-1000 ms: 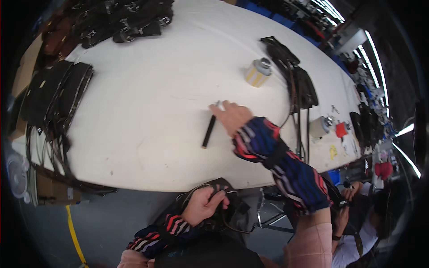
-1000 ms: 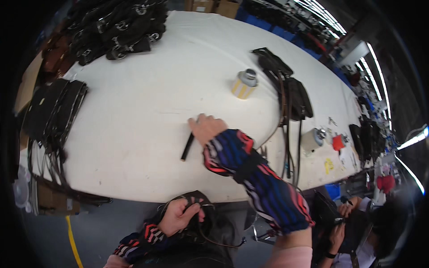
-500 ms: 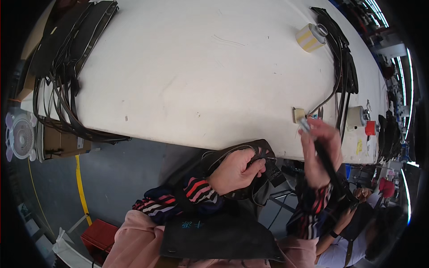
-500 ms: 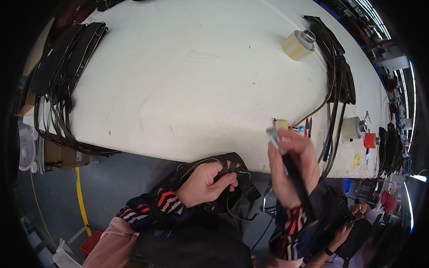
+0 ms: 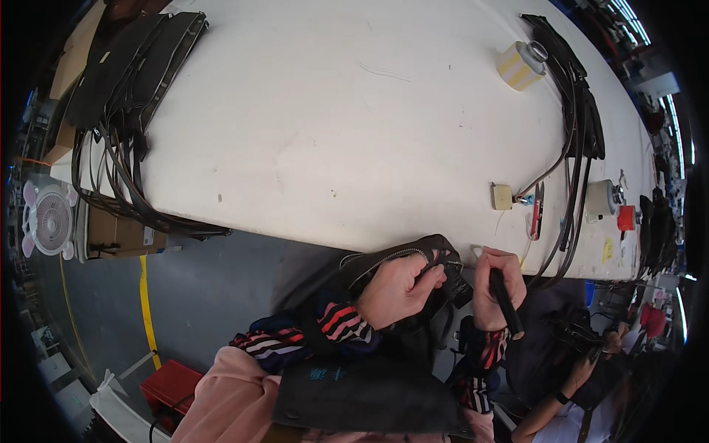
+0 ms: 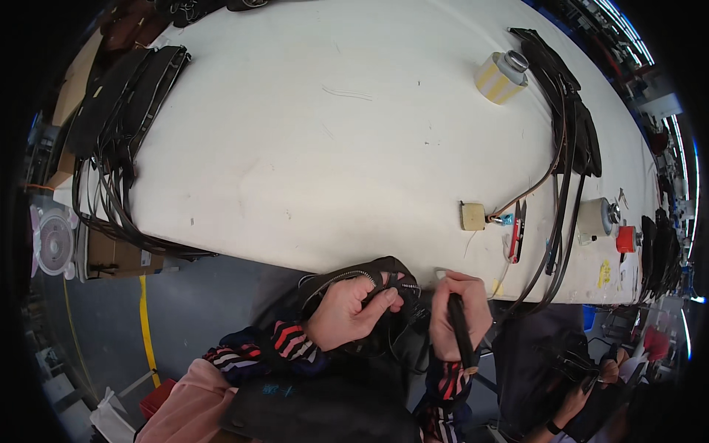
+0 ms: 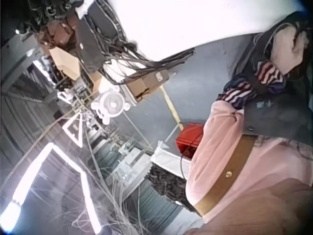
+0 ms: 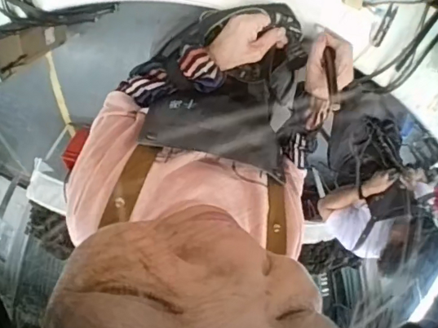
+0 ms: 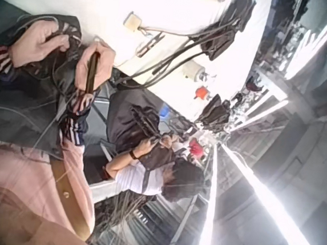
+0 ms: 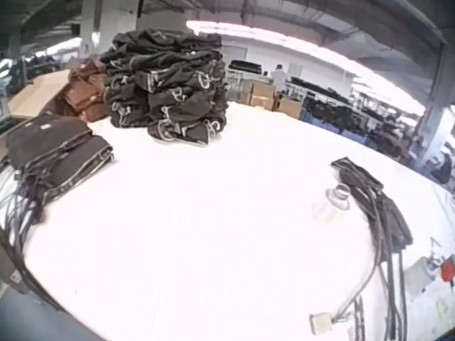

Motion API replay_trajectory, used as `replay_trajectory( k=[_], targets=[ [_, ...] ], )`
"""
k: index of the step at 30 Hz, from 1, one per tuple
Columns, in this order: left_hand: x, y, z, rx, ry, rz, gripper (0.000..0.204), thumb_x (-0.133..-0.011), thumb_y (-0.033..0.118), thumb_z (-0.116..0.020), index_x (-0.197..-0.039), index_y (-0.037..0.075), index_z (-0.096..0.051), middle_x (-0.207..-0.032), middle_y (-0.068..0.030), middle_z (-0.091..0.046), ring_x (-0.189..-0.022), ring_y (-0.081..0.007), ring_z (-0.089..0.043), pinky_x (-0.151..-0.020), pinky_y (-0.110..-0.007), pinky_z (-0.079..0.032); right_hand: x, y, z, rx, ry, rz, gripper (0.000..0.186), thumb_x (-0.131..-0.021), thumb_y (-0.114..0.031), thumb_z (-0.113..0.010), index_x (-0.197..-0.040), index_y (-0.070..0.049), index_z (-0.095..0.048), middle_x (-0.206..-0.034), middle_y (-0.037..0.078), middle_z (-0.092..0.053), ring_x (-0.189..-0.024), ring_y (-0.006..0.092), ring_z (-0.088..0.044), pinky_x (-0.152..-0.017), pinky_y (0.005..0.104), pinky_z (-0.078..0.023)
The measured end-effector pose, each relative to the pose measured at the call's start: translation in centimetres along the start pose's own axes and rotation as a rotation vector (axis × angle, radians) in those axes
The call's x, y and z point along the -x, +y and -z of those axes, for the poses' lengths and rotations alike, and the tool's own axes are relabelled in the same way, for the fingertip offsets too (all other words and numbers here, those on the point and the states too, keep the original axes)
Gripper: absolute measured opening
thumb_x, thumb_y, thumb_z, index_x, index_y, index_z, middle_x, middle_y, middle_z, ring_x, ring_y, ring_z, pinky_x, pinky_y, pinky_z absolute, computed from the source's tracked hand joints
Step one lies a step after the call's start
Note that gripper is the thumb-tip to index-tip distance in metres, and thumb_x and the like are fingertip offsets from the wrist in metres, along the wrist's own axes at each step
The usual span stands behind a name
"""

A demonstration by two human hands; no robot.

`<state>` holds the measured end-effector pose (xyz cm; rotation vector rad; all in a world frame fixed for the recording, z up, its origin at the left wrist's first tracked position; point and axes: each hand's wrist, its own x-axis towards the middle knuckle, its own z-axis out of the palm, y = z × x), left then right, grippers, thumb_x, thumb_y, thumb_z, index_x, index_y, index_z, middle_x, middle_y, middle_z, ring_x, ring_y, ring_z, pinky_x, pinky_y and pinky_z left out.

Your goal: Applying edge paint or dye to the edges of leather bags and straps at a finishing station.

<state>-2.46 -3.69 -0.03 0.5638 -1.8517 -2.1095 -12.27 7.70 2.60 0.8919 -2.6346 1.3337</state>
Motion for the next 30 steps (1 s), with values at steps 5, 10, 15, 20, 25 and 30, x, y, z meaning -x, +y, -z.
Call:
replay_trajectory(
  k=[5, 10, 15, 20, 25, 30],
  targets=[
    [0.0, 0.3, 1.2, -0.146, 0.009, -0.054, 0.012, -0.084, 0.008, -0.052, -0.080, -0.004, -0.053, -0.072, -0.0147, -0.062, -0.063, -0.0237, -0.062, -0.056, -0.029, -0.047, 0.4, -5.4, -2.0, -0.005, -0.169, 0.327, 0.009, -0.077, -0.005, -0.062, -0.078, -0.002, -0.053, -0.083, 0.013, -0.061, -0.073, 0.0171, -0.061, -0.066, 0.0258, -0.047],
    [-0.2, -0.2, 0.3, -0.082, -0.044, 0.012, 0.018, -0.085, 0.006, -0.052, -0.102, 0.000, -0.055, -0.074, -0.0084, -0.063, -0.069, -0.0138, -0.062, -0.061, -0.024, -0.048, -0.4, -1.1, -0.3, -0.136, 0.007, -0.159, 0.011, -0.074, 0.002, -0.063, -0.077, -0.001, -0.053, -0.076, 0.011, -0.060, -0.064, 0.0165, -0.059, -0.058, 0.0250, -0.047],
    [0.0, -0.3, 1.0, -0.224, -0.081, 0.021, 0.016, -0.083, 0.007, -0.055, -0.098, 0.002, -0.056, -0.077, -0.0111, -0.062, -0.063, -0.0149, -0.059, -0.056, -0.025, -0.045, 0.2, -3.0, -1.8, -0.203, -0.130, 0.124, 0.012, -0.072, 0.001, -0.064, -0.080, -0.003, -0.055, -0.083, 0.013, -0.062, -0.070, 0.0164, -0.061, -0.062, 0.0241, -0.047],
    [0.6, -0.8, 0.2, -0.157, 0.025, -0.027, 0.011, -0.082, 0.012, -0.056, -0.084, 0.001, -0.053, -0.062, -0.0167, -0.053, -0.052, -0.0323, -0.052, -0.047, -0.035, -0.040, -0.4, -2.6, 0.4, -0.066, -0.081, 0.045, 0.009, -0.073, 0.002, -0.062, -0.079, -0.002, -0.055, -0.079, 0.013, -0.061, -0.065, 0.0178, -0.060, -0.060, 0.0251, -0.047],
    [0.2, -1.2, -0.2, -0.125, 0.068, -0.165, 0.014, -0.081, 0.011, -0.058, -0.076, 0.000, -0.051, -0.060, -0.0158, -0.052, -0.052, -0.0309, -0.052, -0.047, -0.035, -0.039, 0.0, -3.3, -0.6, -0.011, -0.081, 0.182, 0.013, -0.069, 0.004, -0.064, -0.076, -0.001, -0.055, -0.079, 0.012, -0.061, -0.067, 0.0197, -0.060, -0.063, 0.0255, -0.047],
    [0.5, -2.3, 0.0, -0.247, 0.129, -0.180, 0.020, -0.082, 0.014, -0.058, -0.070, 0.000, -0.049, -0.058, -0.0159, -0.050, -0.048, -0.0302, -0.049, -0.045, -0.035, -0.038, 0.1, -4.5, 0.2, -0.106, -0.158, 0.138, 0.013, -0.070, 0.002, -0.065, -0.079, -0.003, -0.057, -0.081, 0.013, -0.061, -0.074, 0.0193, -0.062, -0.067, 0.0247, -0.047]
  ],
)
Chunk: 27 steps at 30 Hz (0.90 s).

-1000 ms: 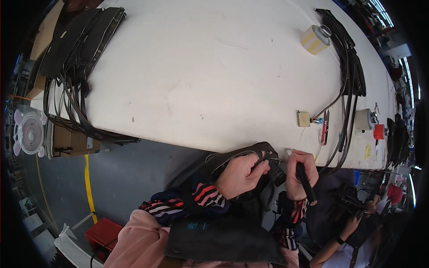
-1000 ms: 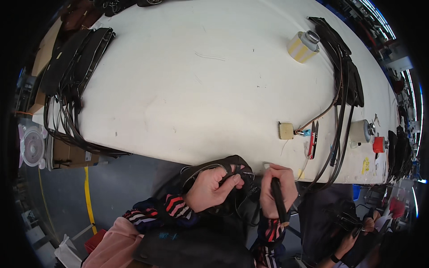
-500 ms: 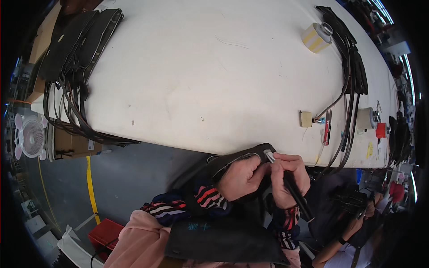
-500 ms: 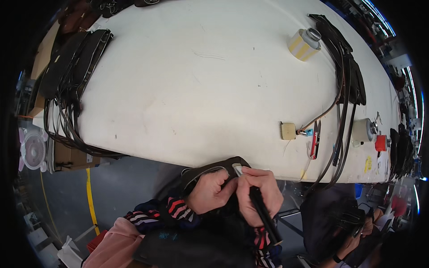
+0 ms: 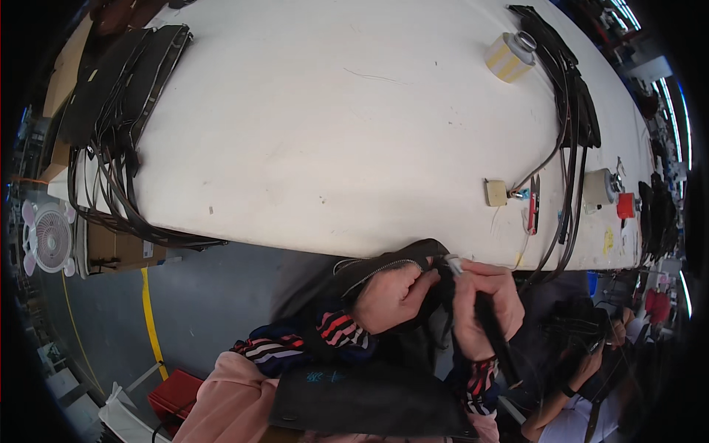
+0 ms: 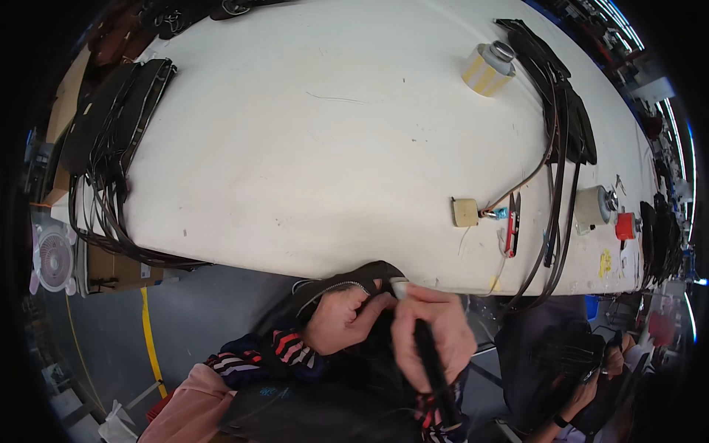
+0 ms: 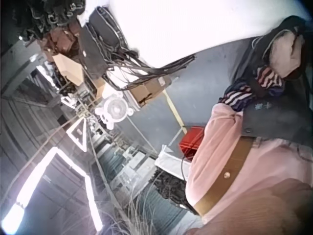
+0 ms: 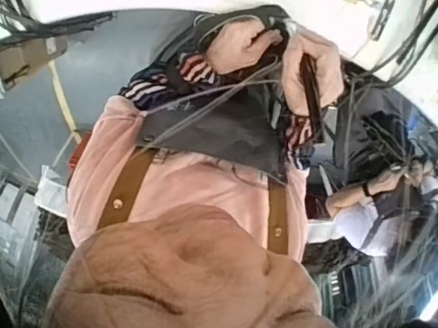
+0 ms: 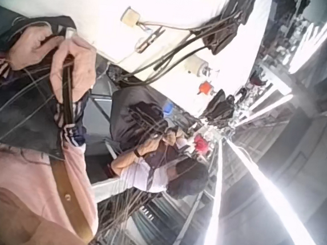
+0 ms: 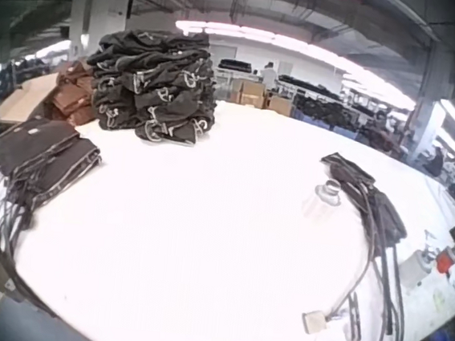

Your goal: Applying edge paint or dye to the edges of leather bags and straps at a finishing station.

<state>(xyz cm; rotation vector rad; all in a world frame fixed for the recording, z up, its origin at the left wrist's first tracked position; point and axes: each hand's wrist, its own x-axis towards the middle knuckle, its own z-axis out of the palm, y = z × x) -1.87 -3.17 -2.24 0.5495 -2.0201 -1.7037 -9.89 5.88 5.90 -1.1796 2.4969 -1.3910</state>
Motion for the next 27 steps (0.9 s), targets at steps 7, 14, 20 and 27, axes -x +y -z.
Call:
replay_trajectory(
  k=[7, 14, 20, 27],
  targets=[
    [-0.6, 1.4, -0.2, 0.187, -0.039, 0.012, 0.015, -0.082, 0.009, -0.057, -0.073, -0.001, -0.050, -0.063, -0.0159, -0.057, -0.054, -0.0276, -0.056, -0.047, -0.033, -0.041, 0.0, 3.7, 0.3, 0.006, 0.105, -0.288, 0.006, -0.078, -0.001, -0.058, -0.079, -0.001, -0.052, -0.080, 0.011, -0.061, -0.067, 0.0121, -0.058, -0.062, 0.0233, -0.046],
    [-0.9, 1.7, 0.8, 0.103, -0.222, 0.118, 0.014, -0.085, 0.004, -0.052, -0.099, 0.001, -0.056, -0.078, -0.0088, -0.062, -0.069, -0.0121, -0.060, -0.062, -0.024, -0.046, 0.2, 3.1, -0.5, 0.004, 0.065, -0.117, 0.013, -0.071, 0.004, -0.063, -0.079, -0.001, -0.055, -0.076, 0.012, -0.059, -0.065, 0.0155, -0.058, -0.059, 0.0237, -0.045],
    [-0.9, 1.5, 0.9, 0.038, -0.170, 0.118, 0.012, -0.084, 0.009, -0.054, -0.088, -0.003, -0.055, -0.072, -0.0147, -0.062, -0.064, -0.0249, -0.062, -0.055, -0.030, -0.047, 0.1, 0.9, -1.0, -0.081, 0.022, 0.063, 0.014, -0.070, 0.002, -0.065, -0.078, -0.003, -0.054, -0.077, 0.012, -0.060, -0.073, 0.0184, -0.062, -0.064, 0.0237, -0.046],
    [-0.6, 1.8, 3.2, 0.401, -0.268, 0.283, 0.017, -0.089, 0.010, -0.049, -0.095, -0.004, -0.056, -0.078, -0.0086, -0.062, -0.072, -0.0125, -0.060, -0.068, -0.023, -0.047, 0.2, 6.8, 1.7, 0.054, 0.210, -0.066, 0.005, -0.078, -0.001, -0.059, -0.079, -0.002, -0.054, -0.074, 0.011, -0.059, -0.064, 0.0122, -0.054, -0.062, 0.0227, -0.044]
  ],
)
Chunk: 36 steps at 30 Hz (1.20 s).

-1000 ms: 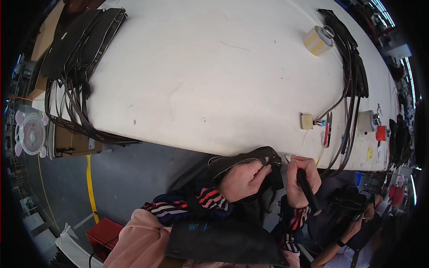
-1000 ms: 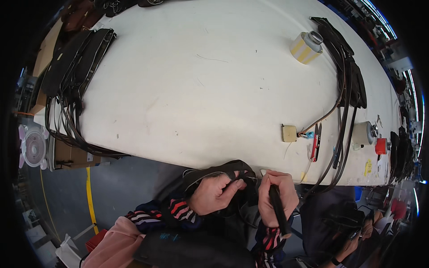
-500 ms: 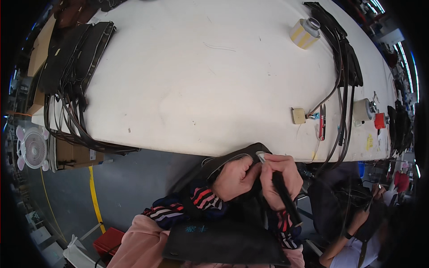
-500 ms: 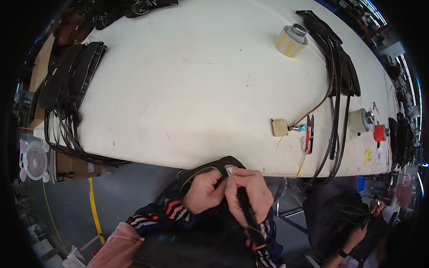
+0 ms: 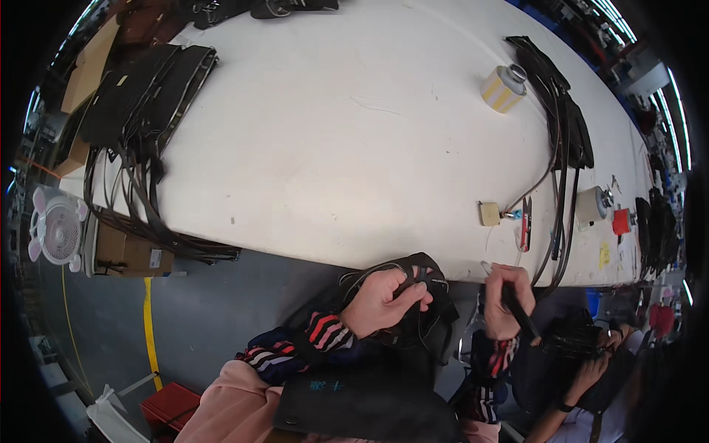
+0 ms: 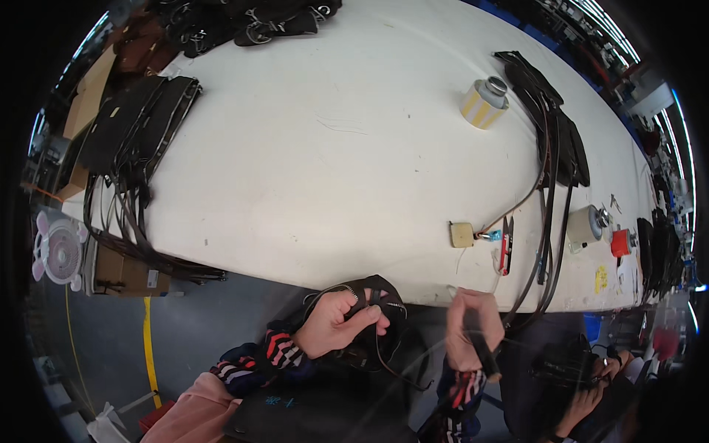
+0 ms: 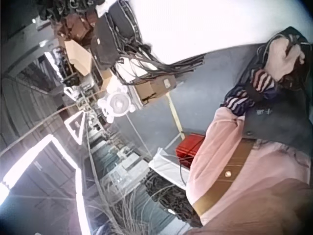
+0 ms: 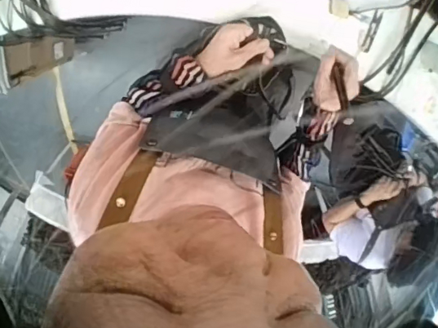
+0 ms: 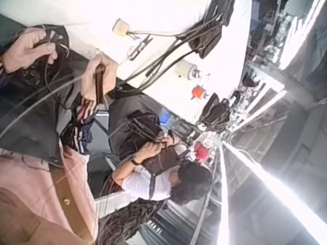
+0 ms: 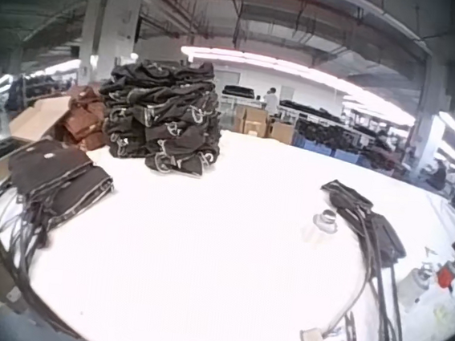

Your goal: Applying edge paint or dye to the edges of leather bags and straps at a finishing station.

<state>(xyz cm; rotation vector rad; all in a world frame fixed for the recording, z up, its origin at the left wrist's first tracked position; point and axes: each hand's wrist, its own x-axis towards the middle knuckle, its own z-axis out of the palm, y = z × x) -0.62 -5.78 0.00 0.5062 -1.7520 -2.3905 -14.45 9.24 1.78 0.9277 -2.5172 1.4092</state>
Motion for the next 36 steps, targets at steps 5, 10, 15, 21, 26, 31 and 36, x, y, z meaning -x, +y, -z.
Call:
replay_trajectory(
  k=[5, 10, 15, 21, 26, 31, 36],
  targets=[
    [3.3, 5.1, 1.2, 0.382, -0.147, 0.048, 0.036, -0.093, 0.013, -0.038, -0.125, -0.003, -0.036, -0.102, -0.0176, -0.058, -0.088, -0.0230, -0.061, -0.075, -0.030, -0.048, -6.1, -1.4, 1.9, 0.086, -0.013, 0.117, 0.020, -0.076, 0.002, -0.058, -0.094, -0.002, -0.051, -0.096, 0.014, -0.055, -0.076, 0.0214, -0.055, -0.069, 0.0268, -0.045],
    [4.8, 9.1, 0.4, 0.346, -0.173, -0.160, 0.043, -0.092, 0.014, -0.041, -0.131, -0.001, -0.029, -0.120, -0.0158, -0.049, -0.100, -0.0202, -0.056, -0.078, -0.028, -0.045, -9.6, -3.1, 1.6, 0.182, -0.180, 0.398, 0.065, -0.071, 0.012, -0.045, -0.132, -0.007, -0.030, -0.138, 0.020, -0.022, -0.116, 0.0362, -0.041, -0.090, 0.0365, -0.040],
    [3.9, 10.0, -1.7, 0.216, -0.236, -0.225, 0.037, -0.091, 0.026, -0.046, -0.111, -0.002, -0.030, -0.104, -0.0025, -0.035, -0.084, -0.0053, -0.036, -0.068, -0.020, -0.035, -1.1, -11.7, 2.9, -0.176, -0.484, 0.541, 0.063, -0.069, -0.006, -0.067, -0.126, 0.000, -0.039, -0.128, 0.023, -0.037, -0.113, 0.0327, -0.043, -0.092, 0.0380, -0.037],
    [1.6, 8.7, -1.3, -0.004, -0.232, -0.145, 0.046, -0.092, 0.022, -0.045, -0.128, -0.004, -0.033, -0.112, -0.0062, -0.047, -0.099, -0.0105, -0.045, -0.085, -0.024, -0.036, -1.5, -8.9, 0.7, -0.075, -0.278, 0.381, 0.056, -0.071, 0.003, -0.060, -0.123, -0.003, -0.043, -0.127, 0.020, -0.038, -0.115, 0.0343, -0.041, -0.091, 0.0360, -0.038],
    [4.1, 4.6, 0.2, -0.558, -0.065, -0.377, 0.051, -0.087, 0.018, -0.053, -0.129, -0.002, -0.033, -0.124, -0.0164, -0.045, -0.112, -0.0247, -0.047, -0.091, -0.029, -0.036, -2.8, -7.8, -0.4, -0.204, -0.143, 0.325, 0.036, -0.077, 0.006, -0.054, -0.112, 0.001, -0.052, -0.098, 0.014, -0.054, -0.082, 0.0198, -0.056, -0.071, 0.0250, -0.044],
    [3.4, 1.8, -0.7, -0.614, 0.038, -0.333, 0.048, -0.086, 0.015, -0.053, -0.128, 0.001, -0.035, -0.114, -0.0172, -0.053, -0.106, -0.0262, -0.051, -0.090, -0.032, -0.038, -3.8, -9.1, -0.5, -0.245, -0.085, 0.268, 0.024, -0.080, 0.001, -0.057, -0.104, 0.003, -0.056, -0.080, 0.009, -0.057, -0.069, 0.0122, -0.055, -0.065, 0.0211, -0.044],
    [0.4, 1.2, 0.2, -0.095, 0.211, -0.385, 0.035, -0.083, 0.008, -0.054, -0.115, -0.002, -0.044, -0.098, -0.0150, -0.059, -0.085, -0.0193, -0.057, -0.076, -0.030, -0.044, -2.0, -11.6, 3.3, -0.317, -0.009, 0.088, 0.016, -0.082, 0.002, -0.053, -0.097, 0.006, -0.057, -0.073, 0.005, -0.056, -0.063, 0.0076, -0.051, -0.059, 0.0180, -0.041]
  ],
)
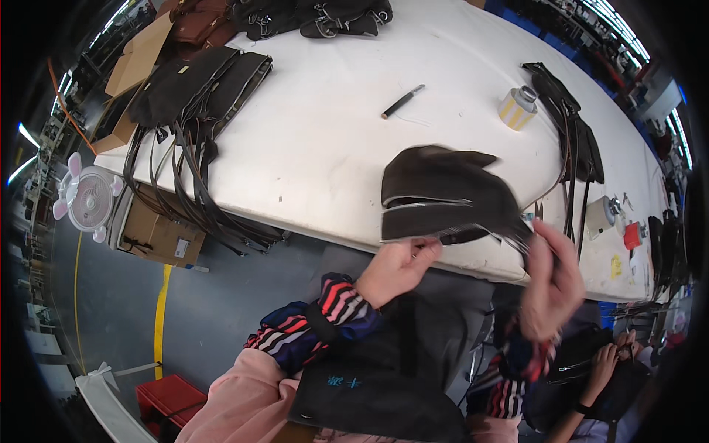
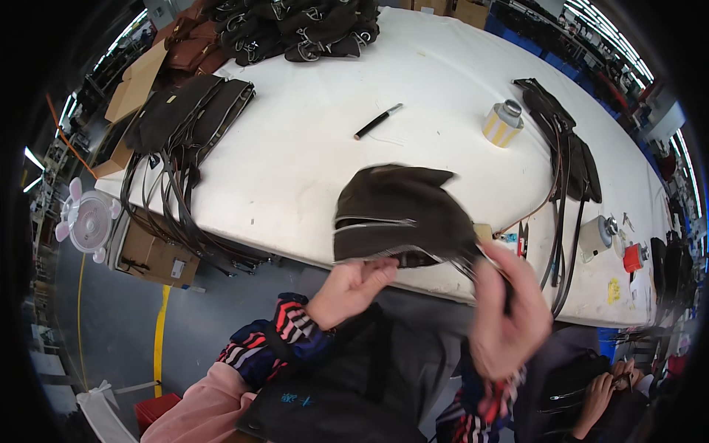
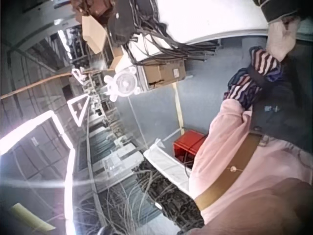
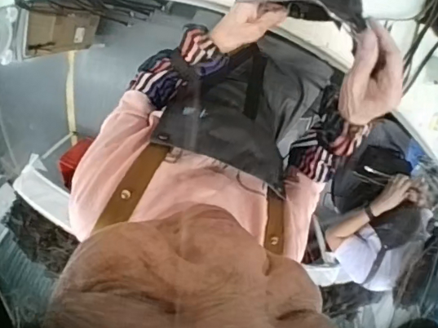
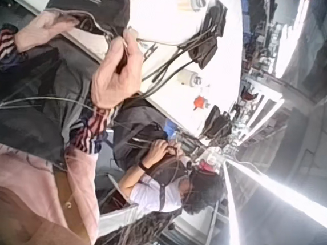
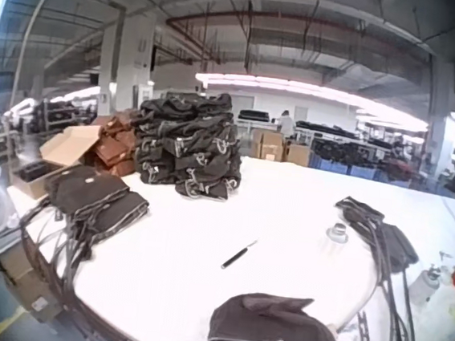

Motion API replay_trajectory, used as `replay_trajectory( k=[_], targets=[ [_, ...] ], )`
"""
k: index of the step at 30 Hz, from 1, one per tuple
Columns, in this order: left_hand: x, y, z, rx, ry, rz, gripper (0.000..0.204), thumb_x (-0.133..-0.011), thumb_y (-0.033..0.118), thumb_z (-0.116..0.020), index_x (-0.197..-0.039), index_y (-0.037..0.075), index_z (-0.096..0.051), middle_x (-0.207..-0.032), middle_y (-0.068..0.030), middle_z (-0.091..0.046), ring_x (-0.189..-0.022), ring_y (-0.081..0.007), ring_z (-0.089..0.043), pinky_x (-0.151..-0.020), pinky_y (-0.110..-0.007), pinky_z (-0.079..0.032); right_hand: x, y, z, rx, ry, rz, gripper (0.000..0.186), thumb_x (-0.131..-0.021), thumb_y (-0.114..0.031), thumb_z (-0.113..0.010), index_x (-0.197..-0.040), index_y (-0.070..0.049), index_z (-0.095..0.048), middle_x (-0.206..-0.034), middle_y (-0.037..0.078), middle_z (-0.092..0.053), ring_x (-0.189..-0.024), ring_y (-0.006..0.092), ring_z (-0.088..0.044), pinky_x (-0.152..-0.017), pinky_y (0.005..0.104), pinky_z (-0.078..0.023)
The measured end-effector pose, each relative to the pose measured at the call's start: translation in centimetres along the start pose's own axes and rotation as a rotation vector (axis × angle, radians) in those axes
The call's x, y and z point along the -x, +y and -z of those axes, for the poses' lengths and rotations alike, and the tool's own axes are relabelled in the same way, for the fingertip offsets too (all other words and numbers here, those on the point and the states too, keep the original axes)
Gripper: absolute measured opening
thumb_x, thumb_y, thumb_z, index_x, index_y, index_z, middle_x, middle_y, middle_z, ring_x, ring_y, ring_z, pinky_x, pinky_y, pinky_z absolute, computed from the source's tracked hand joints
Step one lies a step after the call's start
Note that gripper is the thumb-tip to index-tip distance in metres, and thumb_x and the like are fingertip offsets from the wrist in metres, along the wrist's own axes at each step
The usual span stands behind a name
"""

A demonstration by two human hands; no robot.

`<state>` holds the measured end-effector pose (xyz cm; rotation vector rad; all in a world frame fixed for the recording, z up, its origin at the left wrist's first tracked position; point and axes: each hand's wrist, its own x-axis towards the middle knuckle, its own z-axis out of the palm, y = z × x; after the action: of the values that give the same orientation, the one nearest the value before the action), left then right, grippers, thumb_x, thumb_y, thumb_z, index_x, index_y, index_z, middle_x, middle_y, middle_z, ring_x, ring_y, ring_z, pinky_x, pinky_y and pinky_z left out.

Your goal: Applying edge paint or dye to the edges of leather bags and straps at a finishing station.

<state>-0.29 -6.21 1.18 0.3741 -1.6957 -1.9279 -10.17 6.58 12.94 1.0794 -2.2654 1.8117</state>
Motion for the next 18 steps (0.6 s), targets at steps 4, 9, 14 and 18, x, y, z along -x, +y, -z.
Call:
replay_trajectory(
  k=[4, 9, 14, 18],
  targets=[
    [-1.6, 3.7, 2.7, -0.325, 0.161, -0.263, 0.029, -0.069, -0.003, -0.048, -0.097, -0.002, -0.055, -0.095, -0.0190, -0.058, -0.089, -0.0314, -0.055, -0.078, -0.033, -0.042, 3.9, 0.7, 5.8, 0.040, -0.009, -0.122, 0.009, -0.084, 0.000, -0.050, -0.088, 0.004, -0.057, -0.069, -0.001, -0.050, -0.060, 0.0025, -0.042, -0.054, 0.0145, -0.032],
    [-1.0, 4.1, 1.4, -0.444, 0.156, -0.472, 0.029, -0.066, -0.002, -0.048, -0.094, 0.001, -0.056, -0.091, -0.0189, -0.057, -0.081, -0.0389, -0.053, -0.071, -0.039, -0.044, 6.4, 7.5, 2.8, -0.121, 0.037, -0.261, 0.012, -0.084, -0.002, -0.051, -0.095, 0.003, -0.053, -0.071, 0.000, -0.053, -0.061, 0.0048, -0.046, -0.057, 0.0162, -0.036],
    [-1.2, 2.2, 0.5, -0.449, 0.358, -0.398, 0.025, -0.067, -0.004, -0.048, -0.090, 0.001, -0.057, -0.086, -0.0177, -0.058, -0.078, -0.0385, -0.054, -0.069, -0.040, -0.043, 6.4, 9.2, -0.3, 0.219, -0.048, -0.046, 0.015, -0.080, 0.000, -0.055, -0.095, 0.001, -0.055, -0.074, 0.007, -0.057, -0.069, 0.0157, -0.054, -0.061, 0.0248, -0.043],
    [0.1, -0.1, 0.2, -0.515, 0.237, -0.367, 0.021, -0.066, 0.003, -0.053, -0.086, 0.004, -0.061, -0.086, -0.0157, -0.059, -0.078, -0.0372, -0.054, -0.071, -0.041, -0.043, 7.5, 6.0, -2.4, 0.184, -0.178, 0.261, 0.022, -0.072, 0.003, -0.059, -0.094, -0.001, -0.056, -0.079, 0.016, -0.058, -0.072, 0.0299, -0.056, -0.065, 0.0348, -0.045]
  ],
)
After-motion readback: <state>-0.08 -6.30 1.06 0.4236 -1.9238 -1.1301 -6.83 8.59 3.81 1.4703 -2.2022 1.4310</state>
